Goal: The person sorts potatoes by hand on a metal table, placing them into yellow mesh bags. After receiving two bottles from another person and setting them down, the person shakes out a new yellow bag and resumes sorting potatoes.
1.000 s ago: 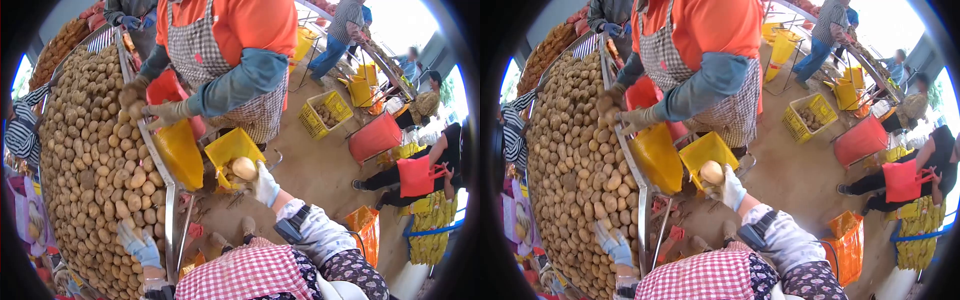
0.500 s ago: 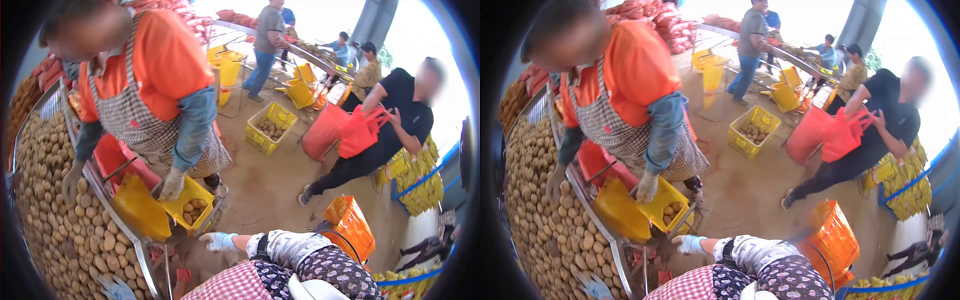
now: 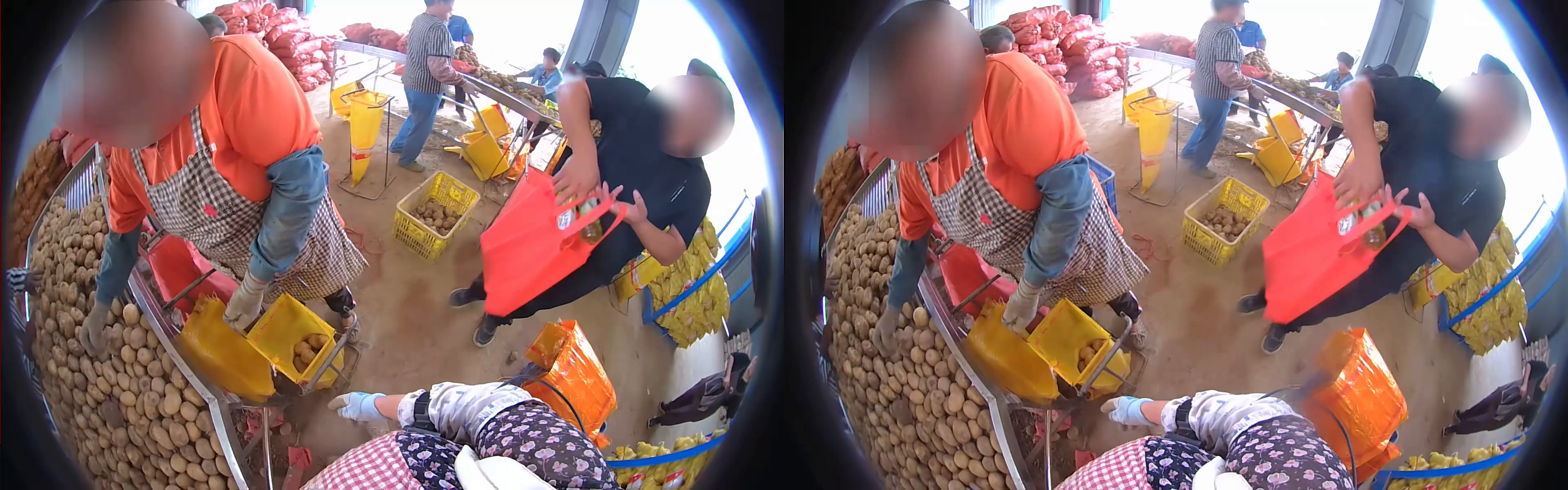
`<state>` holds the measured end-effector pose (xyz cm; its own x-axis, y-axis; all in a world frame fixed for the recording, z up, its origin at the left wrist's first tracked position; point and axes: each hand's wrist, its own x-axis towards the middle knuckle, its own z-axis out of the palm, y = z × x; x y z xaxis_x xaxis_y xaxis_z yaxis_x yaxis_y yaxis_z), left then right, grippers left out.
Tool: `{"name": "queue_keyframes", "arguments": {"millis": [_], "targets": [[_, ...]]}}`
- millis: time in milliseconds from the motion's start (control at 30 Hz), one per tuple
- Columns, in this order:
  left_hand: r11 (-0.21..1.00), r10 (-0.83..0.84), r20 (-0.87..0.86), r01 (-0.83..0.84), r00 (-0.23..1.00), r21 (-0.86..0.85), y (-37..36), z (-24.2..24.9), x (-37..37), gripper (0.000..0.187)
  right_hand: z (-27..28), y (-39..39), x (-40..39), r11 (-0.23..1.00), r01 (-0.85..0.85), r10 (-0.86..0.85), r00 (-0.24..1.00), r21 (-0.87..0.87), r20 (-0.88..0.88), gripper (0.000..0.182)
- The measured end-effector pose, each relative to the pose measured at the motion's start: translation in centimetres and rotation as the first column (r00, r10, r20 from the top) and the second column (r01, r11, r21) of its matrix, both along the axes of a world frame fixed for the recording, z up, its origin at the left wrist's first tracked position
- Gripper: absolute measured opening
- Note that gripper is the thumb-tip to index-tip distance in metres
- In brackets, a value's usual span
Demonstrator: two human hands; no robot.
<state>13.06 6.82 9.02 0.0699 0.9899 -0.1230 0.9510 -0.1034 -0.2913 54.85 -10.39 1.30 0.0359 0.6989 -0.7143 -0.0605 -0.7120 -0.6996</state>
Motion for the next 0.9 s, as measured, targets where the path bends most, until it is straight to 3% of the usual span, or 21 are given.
{"name": "queue_keyframes", "arguments": {"millis": [67, 133, 167, 200, 267, 300, 333, 400, 467, 500, 533, 600, 633, 667, 733, 800, 833, 900], "targets": [[0.997, -0.045, 0.062, 0.041, 0.997, 0.066, 1.4, -1.9, -1.3, 0.076, -0.7, -0.5, -0.3, 0.997, 0.044, -0.041, 0.998, 0.059, -0.054, 0.051], [0.990, 0.132, 0.103, -0.137, 0.986, 0.037, 2.6, -2.7, -0.8, 0.077, -3.8, -0.5, -0.7, 0.981, 0.088, -0.077, 0.995, 0.170, -0.068, 0.063], [0.982, 0.083, 0.135, -0.104, 0.987, 0.157, 3.6, -5.6, -2.1, 0.076, -4.1, -0.7, -0.7, 0.975, 0.123, -0.119, 0.992, 0.187, -0.032, 0.057], [0.981, 0.077, 0.146, -0.101, 0.986, 0.165, 3.7, -5.3, -1.4, 0.076, -3.7, -0.9, -0.4, 0.972, 0.126, -0.124, 0.992, 0.196, -0.022, 0.057], [0.972, 0.122, 0.249, -0.166, 0.961, 0.164, 3.0, -3.6, 0.3, 0.071, -1.4, -1.6, 0.2, 0.938, 0.293, -0.295, 0.955, 0.188, -0.015, 0.052], [0.938, -0.045, 0.391, -0.096, 0.919, 0.333, 3.5, -5.8, -0.9, 0.064, 0.6, -2.2, 0.6, 0.913, 0.379, -0.384, 0.923, 0.152, 0.009, 0.048], [0.871, -0.195, 0.427, -0.044, 0.883, 0.490, 2.8, -5.4, 0.1, 0.061, 3.4, -2.8, 0.4, 0.881, 0.458, -0.464, 0.885, 0.114, 0.031, 0.045], [0.859, -0.313, 0.489, 0.023, 0.814, 0.511, 0.4, -1.7, 3.1, 0.059, 2.8, -3.8, 0.4, 0.750, 0.653, -0.656, 0.755, 0.104, -0.013, 0.038], [0.894, -0.438, 0.706, 0.188, 0.556, 0.407, -1.3, 1.5, 5.3, 0.061, 2.3, -5.0, 0.8, 0.584, 0.811, -0.807, 0.585, 0.028, -0.084, 0.041], [0.955, -0.279, 0.900, 0.193, 0.335, 0.224, -2.0, 1.4, 5.8, 0.058, 1.1, -5.9, 1.5, 0.467, 0.883, -0.869, 0.467, 0.043, -0.165, 0.039], [0.959, -0.134, 0.983, 0.265, 0.122, 0.098, -2.0, 0.2, 6.4, 0.056, 0.3, -7.0, 2.1, 0.338, 0.940, -0.908, 0.339, 0.046, -0.247, 0.039], [0.897, 0.194, 0.956, 0.435, -0.221, -0.081, -1.8, -1.7, 7.2, 0.052, 1.5, -9.6, 3.7, 0.042, 0.996, -0.916, 0.067, 0.073, -0.395, 0.036], [0.811, 0.372, 0.889, 0.559, -0.265, -0.173, -2.5, 0.9, 8.6, 0.052, 3.0, -10.4, 4.4, -0.028, 0.995, -0.915, 0.012, 0.094, -0.404, 0.040], [0.696, 0.543, 0.792, 0.677, -0.279, -0.238, -3.2, 3.7, 10.7, 0.052, 5.2, -11.1, 4.5, -0.099, 0.989, -0.910, -0.045, 0.112, -0.412, 0.046], [0.511, 0.642, 0.741, 0.831, -0.197, -0.221, -2.3, 3.3, 13.3, 0.054, 9.2, -11.7, 3.5, -0.075, 0.964, -0.875, 0.058, 0.254, -0.480, 0.052], [0.362, 0.771, 0.620, 0.900, -0.143, -0.242, -1.8, 1.4, 16.5, 0.055, 15.0, -11.2, 0.0, -0.094, 0.980, -0.708, 0.056, 0.173, -0.704, 0.059], [0.243, 0.805, 0.593, 0.923, -0.019, -0.300, -1.5, -0.1, 18.4, 0.054, 14.4, -11.5, -0.8, -0.028, 0.956, -0.568, 0.225, 0.291, -0.792, 0.060], [0.042, 0.853, 0.479, 0.889, 0.206, -0.457, -2.5, 1.3, 22.2, 0.054, 16.5, -10.7, -4.1, -0.010, 0.949, -0.566, 0.254, 0.314, -0.784, 0.058]]}}
